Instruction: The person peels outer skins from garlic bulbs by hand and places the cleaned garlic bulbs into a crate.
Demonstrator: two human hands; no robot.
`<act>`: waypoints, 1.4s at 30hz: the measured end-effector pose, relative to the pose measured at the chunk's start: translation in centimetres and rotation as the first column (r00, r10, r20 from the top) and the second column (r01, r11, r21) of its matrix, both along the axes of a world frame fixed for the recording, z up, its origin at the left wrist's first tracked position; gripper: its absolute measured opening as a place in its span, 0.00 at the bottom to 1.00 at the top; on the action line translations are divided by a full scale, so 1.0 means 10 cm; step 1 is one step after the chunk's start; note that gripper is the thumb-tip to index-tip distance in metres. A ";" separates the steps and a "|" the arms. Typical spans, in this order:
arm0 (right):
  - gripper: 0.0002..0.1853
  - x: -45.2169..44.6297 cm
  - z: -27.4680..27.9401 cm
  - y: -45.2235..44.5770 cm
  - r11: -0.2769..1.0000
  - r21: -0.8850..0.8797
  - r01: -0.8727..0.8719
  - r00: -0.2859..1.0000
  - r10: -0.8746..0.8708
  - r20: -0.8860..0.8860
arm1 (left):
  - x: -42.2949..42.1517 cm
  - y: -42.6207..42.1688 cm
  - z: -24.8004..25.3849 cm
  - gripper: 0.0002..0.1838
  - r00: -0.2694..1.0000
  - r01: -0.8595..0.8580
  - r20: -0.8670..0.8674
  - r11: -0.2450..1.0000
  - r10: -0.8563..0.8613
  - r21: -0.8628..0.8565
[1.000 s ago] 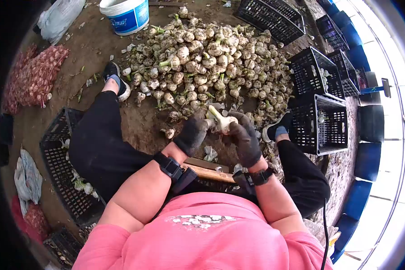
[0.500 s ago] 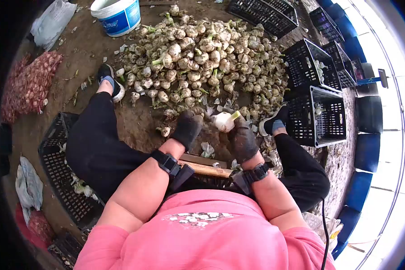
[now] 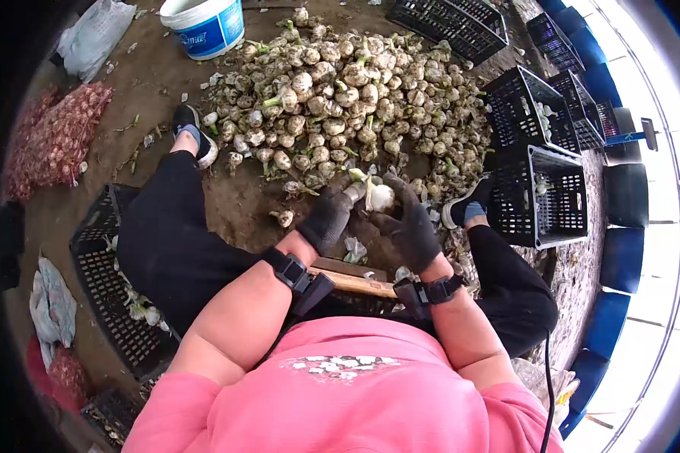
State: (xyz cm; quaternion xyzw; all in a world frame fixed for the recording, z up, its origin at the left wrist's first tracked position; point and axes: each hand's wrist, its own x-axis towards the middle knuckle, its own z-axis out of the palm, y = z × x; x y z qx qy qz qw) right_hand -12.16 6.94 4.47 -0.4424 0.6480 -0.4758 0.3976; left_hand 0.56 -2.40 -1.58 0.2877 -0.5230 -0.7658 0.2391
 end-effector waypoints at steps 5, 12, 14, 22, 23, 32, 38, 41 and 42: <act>0.30 -0.07 -0.01 -0.02 0.997 0.066 0.026 0.880 0.008 -0.476 | 0.05 -0.04 0.24 0.18 0.998 -0.010 -0.050 0.954 0.027 0.300; 0.29 -0.16 0.00 -0.04 0.997 -0.081 -0.009 0.831 -0.037 -0.554 | 0.10 -0.09 0.16 0.14 0.992 0.107 0.081 0.983 -0.096 -0.146; 0.28 -0.16 0.06 -0.04 0.998 -0.057 0.027 0.896 -0.049 -0.441 | 0.07 -0.07 0.29 0.13 0.998 0.054 -0.028 0.999 -0.054 -0.008; 0.24 -0.07 0.12 0.03 0.992 0.105 -0.070 0.992 0.058 0.114 | 0.09 -0.05 0.28 0.16 0.991 0.080 -0.118 0.980 -0.059 0.181; 0.24 -0.09 0.08 0.03 0.992 0.105 -0.070 0.992 0.058 0.114 | 0.09 -0.04 0.30 0.16 0.991 0.080 -0.117 0.980 -0.059 0.182; 0.21 -0.09 0.03 0.02 0.998 -0.014 -0.060 0.886 0.047 -0.461 | 0.00 0.02 0.18 0.22 0.998 -0.056 0.024 0.979 0.062 -0.198; 0.16 -0.02 -0.19 -0.01 0.971 -0.049 0.234 0.810 -0.167 0.563 | 0.03 0.04 0.44 0.23 0.984 0.047 -0.176 0.989 -0.022 0.138; 0.15 -0.16 -0.40 0.03 0.979 0.056 0.195 0.980 -0.196 0.021 | -0.01 0.13 0.53 0.24 0.993 0.070 -0.080 0.988 -0.081 -0.136; 0.16 -0.19 -0.48 0.04 0.972 0.104 0.213 0.977 -0.211 -0.027 | 0.00 0.10 0.48 0.24 0.993 0.072 -0.082 0.988 -0.083 -0.136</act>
